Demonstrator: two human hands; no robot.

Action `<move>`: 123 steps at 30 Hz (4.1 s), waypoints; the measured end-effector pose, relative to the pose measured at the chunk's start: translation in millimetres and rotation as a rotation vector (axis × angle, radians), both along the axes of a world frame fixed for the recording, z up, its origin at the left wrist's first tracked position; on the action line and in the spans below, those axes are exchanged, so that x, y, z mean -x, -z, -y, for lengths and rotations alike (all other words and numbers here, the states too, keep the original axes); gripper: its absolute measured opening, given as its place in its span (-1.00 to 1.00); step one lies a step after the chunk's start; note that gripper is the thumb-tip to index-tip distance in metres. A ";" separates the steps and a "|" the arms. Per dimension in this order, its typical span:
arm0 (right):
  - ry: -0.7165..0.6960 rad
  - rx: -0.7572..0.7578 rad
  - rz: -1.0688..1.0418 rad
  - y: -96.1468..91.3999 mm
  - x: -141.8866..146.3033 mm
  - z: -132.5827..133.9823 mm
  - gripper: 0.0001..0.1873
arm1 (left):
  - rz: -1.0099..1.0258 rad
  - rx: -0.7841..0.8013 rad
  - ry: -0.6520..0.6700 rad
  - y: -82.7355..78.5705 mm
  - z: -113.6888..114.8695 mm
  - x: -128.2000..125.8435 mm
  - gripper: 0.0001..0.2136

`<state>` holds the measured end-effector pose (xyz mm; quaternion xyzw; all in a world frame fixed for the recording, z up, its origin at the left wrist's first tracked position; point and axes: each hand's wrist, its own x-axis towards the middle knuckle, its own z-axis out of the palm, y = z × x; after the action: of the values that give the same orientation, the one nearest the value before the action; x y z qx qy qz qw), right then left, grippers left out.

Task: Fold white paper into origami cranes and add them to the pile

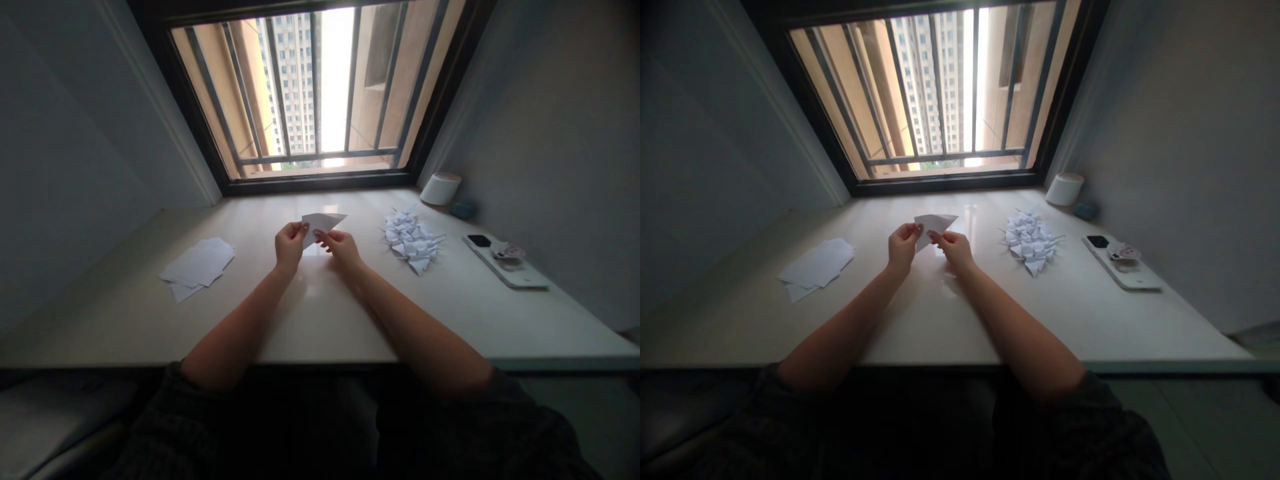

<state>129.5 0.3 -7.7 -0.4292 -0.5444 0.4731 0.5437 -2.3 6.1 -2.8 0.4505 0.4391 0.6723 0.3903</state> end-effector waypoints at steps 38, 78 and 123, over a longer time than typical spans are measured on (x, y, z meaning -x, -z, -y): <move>0.069 0.048 -0.113 -0.1 -7.8 -6.1 -0.57 | -0.052 0.101 0.137 -11.7 13.6 -7.2 -0.68; 0.286 0.205 -0.629 -1.7 -29.0 -23.8 -0.55 | -0.267 0.233 0.298 -5.4 15.7 -5.6 -0.68; -0.160 0.089 -0.051 -1.5 0.0 4.0 -0.66 | -0.107 0.164 0.079 -12.6 7.1 6.9 -0.66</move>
<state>129.4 -3.7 -6.2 -0.3958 -0.5413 0.5495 0.4984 -9.3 -1.0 9.8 0.4695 0.4946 0.5931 0.4281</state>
